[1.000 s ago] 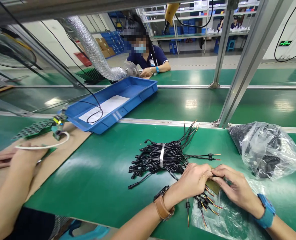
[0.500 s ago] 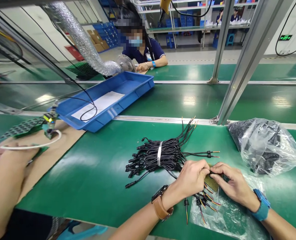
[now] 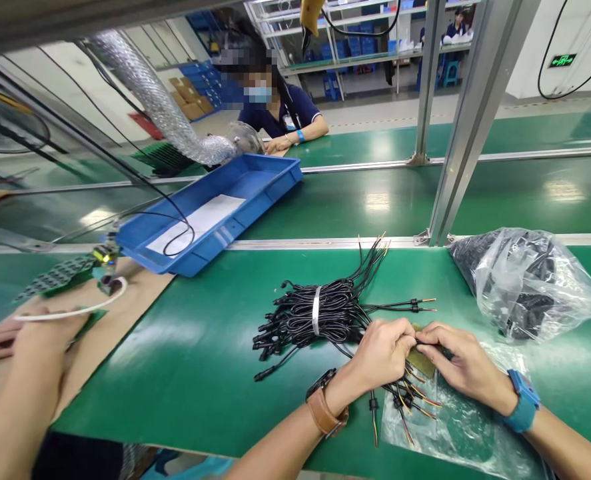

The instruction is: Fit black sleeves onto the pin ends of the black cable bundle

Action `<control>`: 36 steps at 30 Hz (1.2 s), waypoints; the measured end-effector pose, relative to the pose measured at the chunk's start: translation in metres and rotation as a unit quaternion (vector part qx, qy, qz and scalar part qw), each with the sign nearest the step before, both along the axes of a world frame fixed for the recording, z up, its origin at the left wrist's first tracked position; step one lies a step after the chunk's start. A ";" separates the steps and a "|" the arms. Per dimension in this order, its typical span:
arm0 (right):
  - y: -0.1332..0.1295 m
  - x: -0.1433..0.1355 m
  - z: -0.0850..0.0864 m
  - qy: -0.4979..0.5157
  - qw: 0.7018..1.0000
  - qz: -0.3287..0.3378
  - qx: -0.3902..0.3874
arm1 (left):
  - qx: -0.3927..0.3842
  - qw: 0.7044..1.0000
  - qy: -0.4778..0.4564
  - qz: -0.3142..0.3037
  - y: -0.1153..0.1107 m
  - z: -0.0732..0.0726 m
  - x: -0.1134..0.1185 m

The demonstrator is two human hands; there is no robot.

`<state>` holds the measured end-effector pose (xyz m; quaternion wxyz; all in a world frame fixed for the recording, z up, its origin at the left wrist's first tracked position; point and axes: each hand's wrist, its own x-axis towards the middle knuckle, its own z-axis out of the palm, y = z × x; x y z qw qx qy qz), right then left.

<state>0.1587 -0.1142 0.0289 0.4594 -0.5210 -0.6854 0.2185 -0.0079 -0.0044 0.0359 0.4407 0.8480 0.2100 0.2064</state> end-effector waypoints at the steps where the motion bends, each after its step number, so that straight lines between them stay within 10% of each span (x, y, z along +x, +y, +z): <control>1: 0.001 -0.001 -0.002 -0.002 1.000 -0.001 0.003 | 0.003 1.000 0.005 0.003 -0.001 -0.001 0.000; 17: 0.000 0.007 -0.003 -0.066 0.997 -0.026 -0.005 | -0.003 0.999 0.036 -0.027 0.006 0.016 -0.001; 36: 0.001 -0.002 -0.011 -0.203 0.978 -0.050 0.010 | 0.127 0.991 0.030 0.026 -0.008 -0.008 0.001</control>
